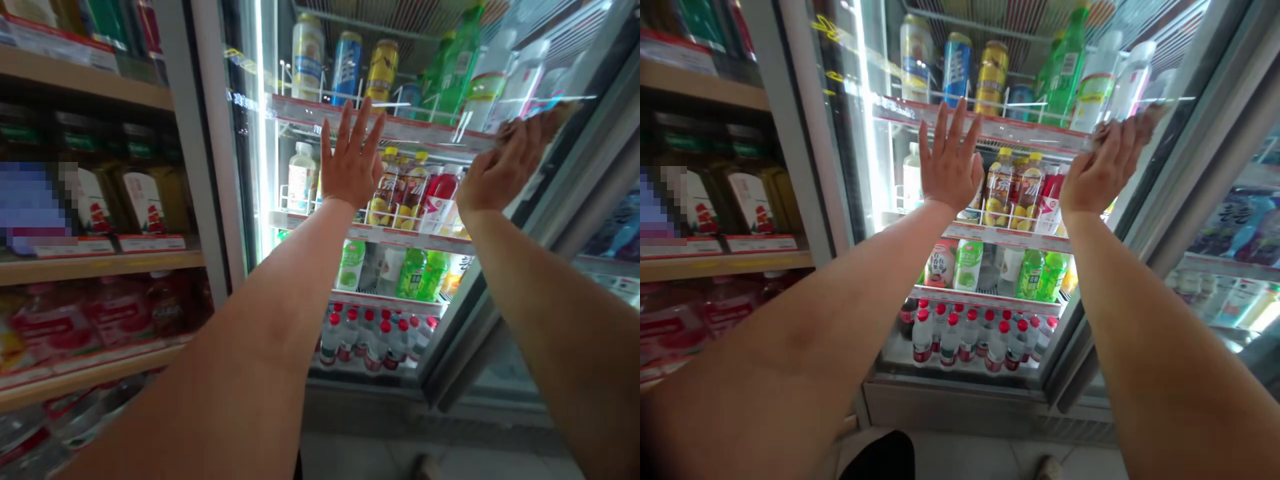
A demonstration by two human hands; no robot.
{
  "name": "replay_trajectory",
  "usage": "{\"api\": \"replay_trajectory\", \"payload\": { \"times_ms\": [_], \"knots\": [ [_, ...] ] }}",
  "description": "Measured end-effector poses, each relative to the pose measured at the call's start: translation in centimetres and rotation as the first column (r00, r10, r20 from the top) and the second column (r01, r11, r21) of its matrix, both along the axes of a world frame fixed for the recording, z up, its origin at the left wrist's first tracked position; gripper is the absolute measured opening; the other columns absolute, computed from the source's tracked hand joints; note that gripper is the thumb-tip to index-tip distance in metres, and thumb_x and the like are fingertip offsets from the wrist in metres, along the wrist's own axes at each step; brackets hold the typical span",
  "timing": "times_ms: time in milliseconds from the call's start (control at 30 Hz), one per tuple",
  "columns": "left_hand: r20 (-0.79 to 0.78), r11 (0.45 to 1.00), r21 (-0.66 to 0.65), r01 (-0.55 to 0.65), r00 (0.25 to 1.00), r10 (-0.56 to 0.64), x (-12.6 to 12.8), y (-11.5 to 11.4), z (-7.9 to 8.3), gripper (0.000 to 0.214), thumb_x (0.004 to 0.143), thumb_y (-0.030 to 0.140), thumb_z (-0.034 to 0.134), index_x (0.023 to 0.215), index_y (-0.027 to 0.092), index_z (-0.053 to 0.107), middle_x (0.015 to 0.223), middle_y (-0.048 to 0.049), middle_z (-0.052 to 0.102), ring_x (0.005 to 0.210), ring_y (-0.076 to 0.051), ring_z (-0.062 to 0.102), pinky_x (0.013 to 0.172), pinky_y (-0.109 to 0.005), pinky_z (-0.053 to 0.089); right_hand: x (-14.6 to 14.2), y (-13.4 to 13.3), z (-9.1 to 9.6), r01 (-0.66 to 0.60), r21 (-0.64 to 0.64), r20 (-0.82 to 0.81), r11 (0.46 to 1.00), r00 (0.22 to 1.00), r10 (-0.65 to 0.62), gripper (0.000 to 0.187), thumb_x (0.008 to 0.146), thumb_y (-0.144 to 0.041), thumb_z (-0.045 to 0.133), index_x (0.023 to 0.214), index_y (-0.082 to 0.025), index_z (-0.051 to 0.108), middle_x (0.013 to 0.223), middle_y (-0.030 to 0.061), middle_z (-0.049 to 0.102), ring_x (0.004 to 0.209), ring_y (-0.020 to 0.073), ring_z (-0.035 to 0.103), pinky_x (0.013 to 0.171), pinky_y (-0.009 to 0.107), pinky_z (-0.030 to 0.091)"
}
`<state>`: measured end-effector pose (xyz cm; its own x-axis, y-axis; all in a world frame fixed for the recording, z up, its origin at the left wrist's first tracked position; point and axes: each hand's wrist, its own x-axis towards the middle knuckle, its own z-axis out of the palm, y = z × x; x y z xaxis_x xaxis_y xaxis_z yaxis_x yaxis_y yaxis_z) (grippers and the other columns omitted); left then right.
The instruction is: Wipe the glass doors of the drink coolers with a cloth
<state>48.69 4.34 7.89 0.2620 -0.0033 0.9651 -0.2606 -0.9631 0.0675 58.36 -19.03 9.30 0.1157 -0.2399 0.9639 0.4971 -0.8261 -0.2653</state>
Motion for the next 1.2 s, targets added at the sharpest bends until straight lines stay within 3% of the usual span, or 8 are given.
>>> {"api": "replay_trajectory", "payload": {
  "times_ms": [100,200,267,400,500,733,1000,1200],
  "knots": [
    [0.008,0.999,0.001,0.042,0.999,-0.042,0.0,0.1,0.0,0.088,0.078,0.037,0.048,0.164,0.044,0.026,0.157,0.0322,0.017,0.15,-0.007,-0.028,0.134,-0.046,-0.015,-0.6,0.1,-0.3,-0.017,-0.143,0.042,0.99,0.999,0.023,0.061,0.096,-0.019,0.034,0.157,-0.011,0.04,0.166,0.0132,0.035,0.158,0.0288,0.022,0.129,0.056,0.019],
    [0.006,0.997,-0.008,0.083,0.997,-0.083,0.0,0.1,0.0,0.091,0.075,0.038,0.049,0.163,0.044,0.029,0.156,0.034,0.015,0.151,-0.01,-0.027,0.133,-0.047,-0.016,-1.4,0.5,-1.0,-0.078,-0.471,0.061,0.879,0.991,0.121,0.061,0.097,-0.025,0.041,0.157,-0.023,0.042,0.166,0.0048,0.038,0.158,0.0291,0.023,0.129,0.058,0.02],
    [0.005,0.998,-0.021,0.067,0.998,-0.067,0.0,0.0,0.0,0.087,0.077,0.039,0.047,0.163,0.043,0.031,0.157,0.0338,0.012,0.153,-0.013,-0.025,0.133,-0.046,-0.017,-1.6,0.6,-1.5,-0.081,-0.555,0.082,0.828,0.985,0.151,0.059,0.097,-0.028,0.042,0.155,-0.023,0.045,0.164,0.0041,0.042,0.157,0.0295,0.026,0.128,0.057,0.021],
    [-0.003,0.999,-0.024,0.034,0.999,-0.034,0.0,0.0,0.1,0.08,0.084,0.04,0.042,0.163,0.043,0.03,0.158,0.0314,0.014,0.152,-0.009,-0.023,0.132,-0.042,-0.02,-0.8,0.4,-1.8,-0.057,-0.235,0.117,0.97,0.989,0.086,0.061,0.095,-0.022,0.038,0.153,-0.008,0.043,0.162,0.016,0.042,0.153,0.0315,0.031,0.126,0.057,0.022],
    [-0.001,0.997,-0.021,0.069,0.998,-0.069,0.0,0.0,0.1,0.083,0.082,0.041,0.045,0.162,0.048,0.026,0.156,0.0322,0.025,0.147,-0.002,-0.03,0.131,-0.039,-0.022,0.0,0.0,-1.6,-0.065,-0.028,0.048,0.997,0.997,0.067,0.063,0.093,-0.018,0.035,0.153,0.0,0.038,0.163,0.0232,0.036,0.154,0.0327,0.026,0.126,0.058,0.018],
    [0.012,1.0,-0.015,0.001,1.0,0.0,-0.1,-0.1,0.0,0.074,0.088,0.038,0.039,0.162,0.04,0.035,0.16,0.0275,0.017,0.153,-0.008,-0.019,0.132,-0.039,-0.019,-0.5,0.3,-1.9,-0.049,-0.176,0.044,0.983,0.997,0.058,0.059,0.096,-0.018,0.036,0.153,-0.005,0.04,0.164,0.0178,0.036,0.156,0.0329,0.021,0.127,0.056,0.018],
    [0.031,0.998,-0.002,-0.059,0.998,0.059,-0.2,-0.1,0.0,0.072,0.09,0.033,0.038,0.161,0.036,0.037,0.161,0.0246,0.015,0.155,-0.01,-0.013,0.133,-0.041,-0.015,0.0,0.2,-2.0,-0.061,-0.171,0.118,0.983,0.99,0.082,0.059,0.094,-0.018,0.037,0.151,-0.006,0.043,0.161,0.0189,0.041,0.154,0.0338,0.027,0.124,0.057,0.024],
    [-0.06,0.999,-0.01,-0.046,0.997,0.045,-0.3,-0.2,0.1,0.081,0.085,0.044,0.041,0.164,0.046,0.023,0.156,0.0354,0.014,0.146,-0.004,-0.03,0.135,-0.041,-0.011,1.5,-0.5,-2.1,-0.11,-0.113,0.136,0.988,0.983,0.125,0.059,0.099,-0.024,0.031,0.156,-0.012,0.037,0.163,0.0162,0.039,0.154,0.0352,0.027,0.124,0.063,0.02]
  ]
}}
